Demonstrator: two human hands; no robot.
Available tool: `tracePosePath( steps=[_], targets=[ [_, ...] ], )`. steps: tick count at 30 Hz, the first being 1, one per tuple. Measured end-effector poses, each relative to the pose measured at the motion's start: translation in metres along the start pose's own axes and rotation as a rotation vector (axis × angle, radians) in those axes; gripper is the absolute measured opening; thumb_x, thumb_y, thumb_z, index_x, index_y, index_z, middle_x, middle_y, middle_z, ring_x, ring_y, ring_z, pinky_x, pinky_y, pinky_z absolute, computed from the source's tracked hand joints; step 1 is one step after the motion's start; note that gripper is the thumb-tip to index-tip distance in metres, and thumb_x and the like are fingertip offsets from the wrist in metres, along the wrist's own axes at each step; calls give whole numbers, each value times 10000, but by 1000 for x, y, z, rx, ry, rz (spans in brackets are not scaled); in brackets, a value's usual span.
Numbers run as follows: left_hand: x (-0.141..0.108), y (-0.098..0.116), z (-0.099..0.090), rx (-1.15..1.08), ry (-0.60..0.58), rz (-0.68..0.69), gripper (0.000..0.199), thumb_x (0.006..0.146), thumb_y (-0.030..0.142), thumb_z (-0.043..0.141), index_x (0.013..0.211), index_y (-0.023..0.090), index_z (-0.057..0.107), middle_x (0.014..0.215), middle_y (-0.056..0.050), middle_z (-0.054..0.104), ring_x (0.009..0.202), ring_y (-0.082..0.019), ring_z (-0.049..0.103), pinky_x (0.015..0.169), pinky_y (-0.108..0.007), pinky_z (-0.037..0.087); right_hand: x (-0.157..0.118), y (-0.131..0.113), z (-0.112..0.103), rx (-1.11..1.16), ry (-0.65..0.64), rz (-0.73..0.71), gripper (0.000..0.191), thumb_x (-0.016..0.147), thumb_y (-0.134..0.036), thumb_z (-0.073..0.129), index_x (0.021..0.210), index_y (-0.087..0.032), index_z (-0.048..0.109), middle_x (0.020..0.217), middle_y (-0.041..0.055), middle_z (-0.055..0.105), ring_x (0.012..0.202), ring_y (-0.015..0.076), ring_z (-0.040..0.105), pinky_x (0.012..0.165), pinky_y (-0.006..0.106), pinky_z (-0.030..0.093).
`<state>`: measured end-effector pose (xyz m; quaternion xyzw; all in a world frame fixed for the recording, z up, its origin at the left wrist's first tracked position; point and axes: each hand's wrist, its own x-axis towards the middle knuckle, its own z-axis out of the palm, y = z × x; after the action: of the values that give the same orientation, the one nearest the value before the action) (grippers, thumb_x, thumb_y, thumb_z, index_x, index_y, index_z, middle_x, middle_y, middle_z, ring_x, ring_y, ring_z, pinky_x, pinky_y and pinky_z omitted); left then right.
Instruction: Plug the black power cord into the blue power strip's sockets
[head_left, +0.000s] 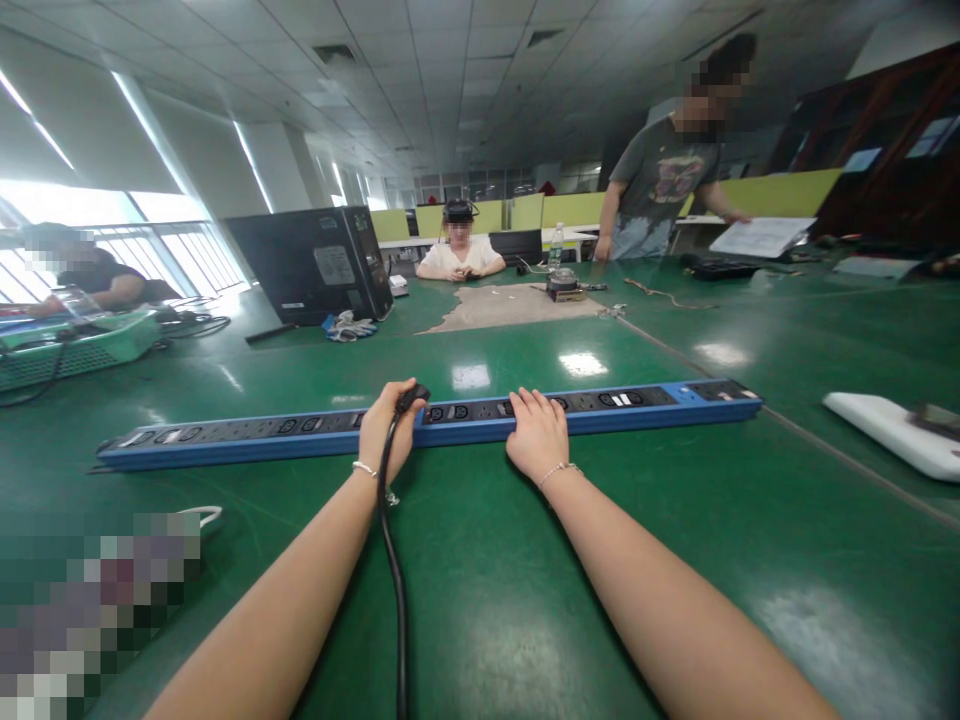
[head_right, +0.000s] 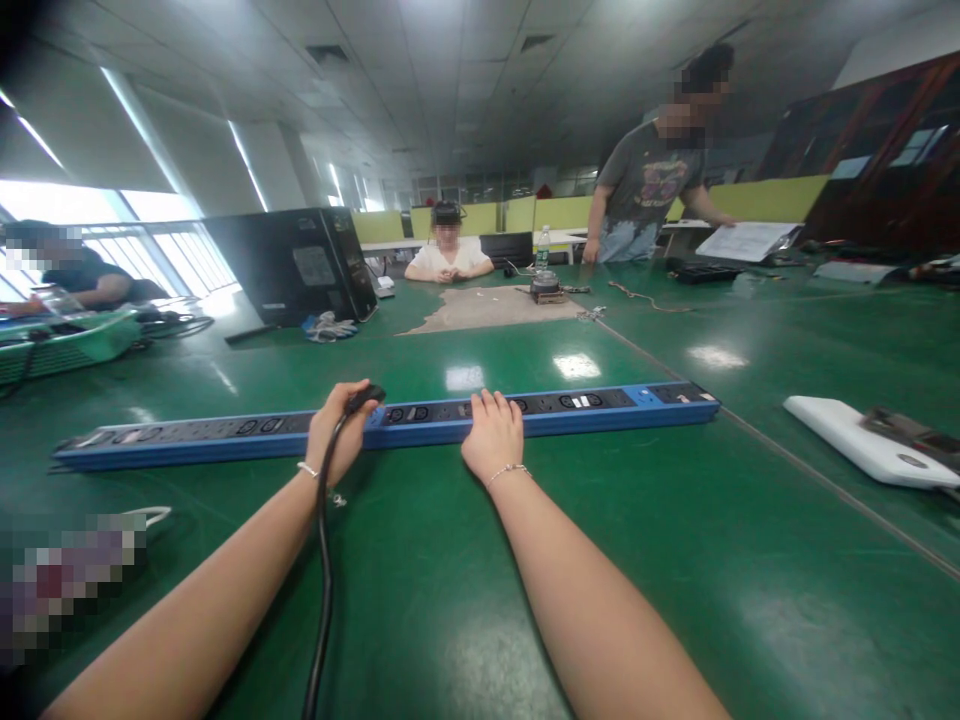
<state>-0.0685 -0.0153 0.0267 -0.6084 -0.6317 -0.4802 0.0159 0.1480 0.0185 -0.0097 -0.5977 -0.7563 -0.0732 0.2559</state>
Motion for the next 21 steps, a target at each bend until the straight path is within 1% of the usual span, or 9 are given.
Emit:
tracePosePath(
  steps=[3,6,9,12,21],
  targets=[
    [-3,17,20,39,-194,76,266,803,330,556,1063,274,562,930,-12,682,860,-184,631,768,-294,469,0,0,0,6,0,-1,521,768,-158,421,1285,-153,484,1368,65,461,1282,205,332,1064,383,156],
    [-3,32,41,100,-280,146,263,806,337,557,1060,271,560,955,-23,685,900,-194,627,787,-299,461,-1,0,-1,12,5,-4,522,769,-160,421,1288,-151,480,1368,65,460,1283,207,330,1066,383,156],
    [0,44,52,183,-301,166,278,810,368,551,1068,266,557,957,-35,687,901,-209,630,783,-311,460,0,-1,-1,20,4,-4,515,775,-160,414,1286,-152,483,1366,64,463,1284,207,330,1067,384,161],
    [4,52,55,252,-294,158,272,817,376,539,1065,265,557,952,-40,690,896,-219,634,772,-320,458,0,-1,-1,26,5,1,510,778,-156,411,1283,-153,485,1365,71,464,1286,208,329,1066,390,169],
    [4,53,55,348,-288,164,274,829,381,519,1077,268,542,914,-40,695,867,-227,640,744,-320,445,0,-2,-1,46,18,5,507,770,-150,422,1271,-152,495,1360,76,469,1285,220,335,1067,402,172]
  ],
)
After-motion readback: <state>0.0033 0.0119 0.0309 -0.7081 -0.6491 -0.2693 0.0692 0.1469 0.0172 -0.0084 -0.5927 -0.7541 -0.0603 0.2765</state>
